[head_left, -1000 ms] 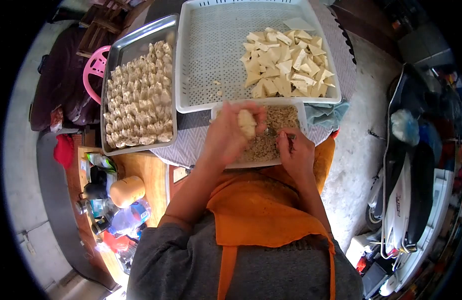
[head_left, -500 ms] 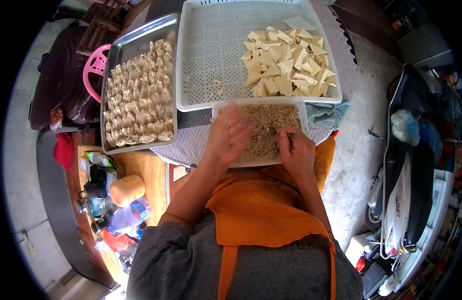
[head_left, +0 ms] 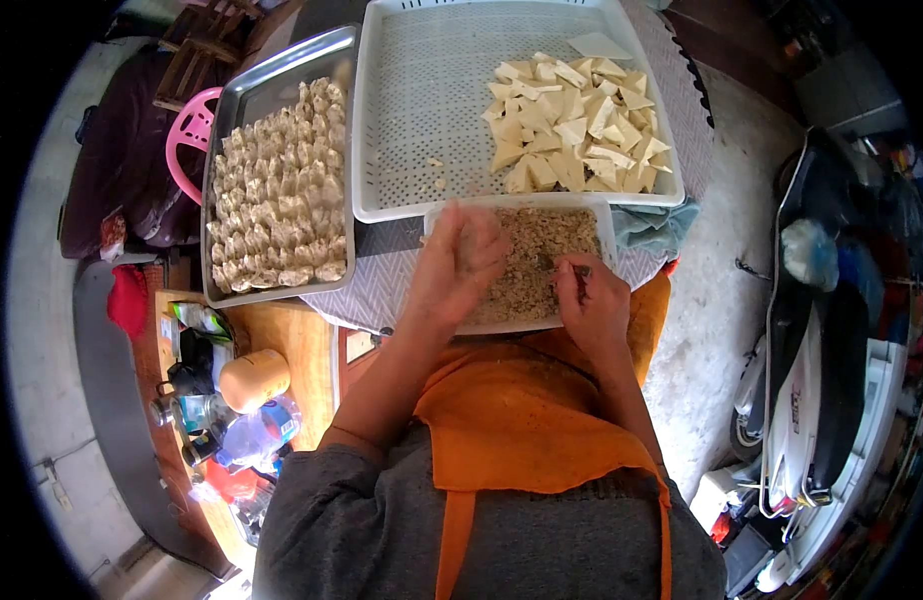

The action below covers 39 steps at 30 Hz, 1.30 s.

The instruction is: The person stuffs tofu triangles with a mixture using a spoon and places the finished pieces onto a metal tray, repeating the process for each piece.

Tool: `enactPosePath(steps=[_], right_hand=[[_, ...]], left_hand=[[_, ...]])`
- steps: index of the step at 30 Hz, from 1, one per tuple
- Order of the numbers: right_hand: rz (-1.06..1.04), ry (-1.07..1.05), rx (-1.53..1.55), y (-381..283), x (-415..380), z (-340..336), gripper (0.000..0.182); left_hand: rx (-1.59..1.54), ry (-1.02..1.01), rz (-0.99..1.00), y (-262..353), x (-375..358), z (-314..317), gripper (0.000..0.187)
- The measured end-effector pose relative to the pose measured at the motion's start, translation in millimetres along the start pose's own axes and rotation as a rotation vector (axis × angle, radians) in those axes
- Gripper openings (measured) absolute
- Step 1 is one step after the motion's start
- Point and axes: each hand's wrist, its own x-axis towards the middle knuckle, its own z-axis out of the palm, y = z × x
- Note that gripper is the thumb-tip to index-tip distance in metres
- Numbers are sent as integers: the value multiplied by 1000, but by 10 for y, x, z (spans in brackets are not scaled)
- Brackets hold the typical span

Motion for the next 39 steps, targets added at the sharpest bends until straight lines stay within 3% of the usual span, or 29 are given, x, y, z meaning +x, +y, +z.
enactPosePath(steps=[1,7,10,13,16,19,22,25,28,31,34,37,39], right_hand=[[2,-7,-7,1,-7,-8,6],[5,-1,5,-24,1,0,6],[-14,-7,-12,-24,5,-7,5],[-28,-13,-24,-25,8,-12,5],[-26,-1,-7,-41,10,-6,5],[-21,-9,-17,-32,13,-10,5],[-6,-30,-35,-23,-1,-17,5],[-12,-24,-21,-8,2,-2,6],[-8,-23,-9,-10,-2,-1,6],[-35,-13,-18,16,-7,9,6],[-15,-25,-28,19,-16,4,6],[-20,-14,-29,22,-11,11,6],[-28,-4,-30,27,-22,16,6]], left_hand=[[-55,-127,-26,-3,0,-89,36],[87,82,-21,1,-27,43,44],[202,598,54,-38,27,506,45],[152,54,-13,16,-43,37,43],[-39,-359,-49,25,43,-269,38],[152,404,35,3,-16,267,36],[285,349,73,8,15,602,37],[308,269,136,24,6,327,37],[10,-10,-18,72,36,-35,36],[-245,-591,-197,79,143,-401,37],[-208,-636,-185,81,152,-409,38],[214,189,47,19,-44,169,36],[315,135,69,17,-37,276,35]])
